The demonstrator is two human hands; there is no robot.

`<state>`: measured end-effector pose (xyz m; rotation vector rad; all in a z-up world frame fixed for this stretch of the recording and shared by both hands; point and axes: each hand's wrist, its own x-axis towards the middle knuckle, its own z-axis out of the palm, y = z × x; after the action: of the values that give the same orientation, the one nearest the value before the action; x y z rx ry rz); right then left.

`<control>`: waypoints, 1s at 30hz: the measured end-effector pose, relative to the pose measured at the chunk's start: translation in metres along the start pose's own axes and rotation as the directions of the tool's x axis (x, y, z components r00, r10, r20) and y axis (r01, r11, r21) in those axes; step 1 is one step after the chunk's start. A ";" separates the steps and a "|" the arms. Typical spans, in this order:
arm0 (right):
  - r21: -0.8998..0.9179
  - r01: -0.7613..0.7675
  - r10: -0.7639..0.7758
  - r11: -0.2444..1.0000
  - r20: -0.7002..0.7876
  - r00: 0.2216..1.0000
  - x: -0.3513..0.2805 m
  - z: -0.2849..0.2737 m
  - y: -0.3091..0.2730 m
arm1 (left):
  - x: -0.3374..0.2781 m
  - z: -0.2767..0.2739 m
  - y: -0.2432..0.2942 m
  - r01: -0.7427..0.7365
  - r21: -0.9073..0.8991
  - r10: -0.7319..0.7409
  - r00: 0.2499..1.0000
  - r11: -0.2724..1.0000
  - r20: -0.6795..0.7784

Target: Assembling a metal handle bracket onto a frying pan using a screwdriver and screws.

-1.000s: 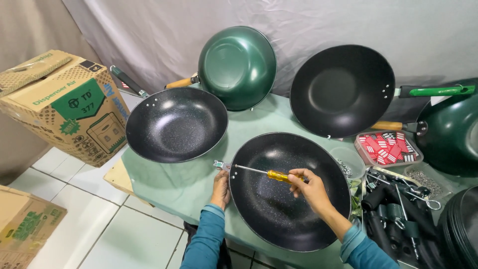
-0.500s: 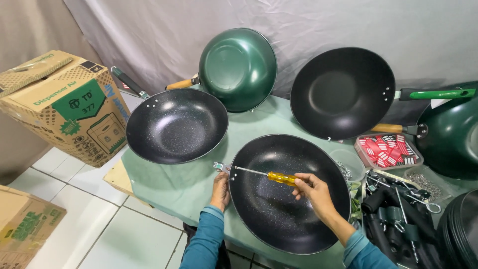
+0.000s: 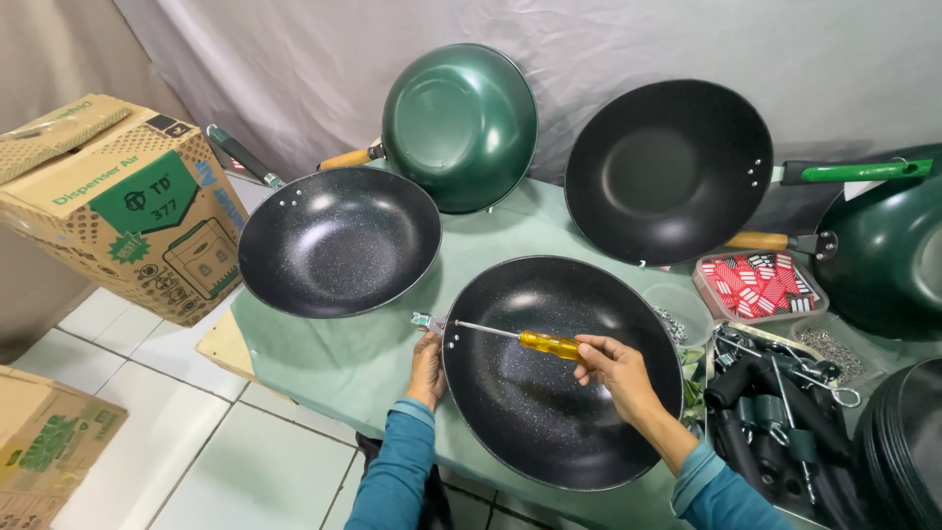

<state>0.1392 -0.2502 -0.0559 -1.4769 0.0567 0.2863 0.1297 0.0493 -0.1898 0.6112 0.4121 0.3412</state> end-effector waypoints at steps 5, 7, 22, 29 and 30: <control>0.051 -0.059 0.059 0.997 -0.005 0.998 0.001 0.000 0.007 | 0.005 -0.006 -0.006 -0.012 -0.009 0.011 1.000 1.000 -0.011; 0.055 -0.063 0.063 0.997 -0.004 0.998 0.001 0.001 0.011 | 0.008 -0.010 -0.008 -0.007 0.001 0.007 1.000 1.000 -0.018; -0.008 -0.007 0.007 1.000 -0.014 1.000 0.017 -0.002 0.010 | -0.005 0.007 0.006 0.020 0.026 -0.019 1.000 0.999 -0.017; -0.001 0.070 -0.070 0.998 0.047 0.996 0.009 -0.003 0.003 | -0.002 0.004 0.004 0.031 0.010 -0.031 1.000 0.999 0.003; -0.009 0.081 -0.081 0.997 0.049 0.996 0.011 -0.005 0.006 | -0.004 0.004 0.004 0.037 0.006 -0.037 0.999 0.999 0.014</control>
<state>0.1488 -0.2531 -0.0643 -1.4781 -0.0439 0.2572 0.1273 0.0493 -0.1832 0.6105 0.4101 0.3000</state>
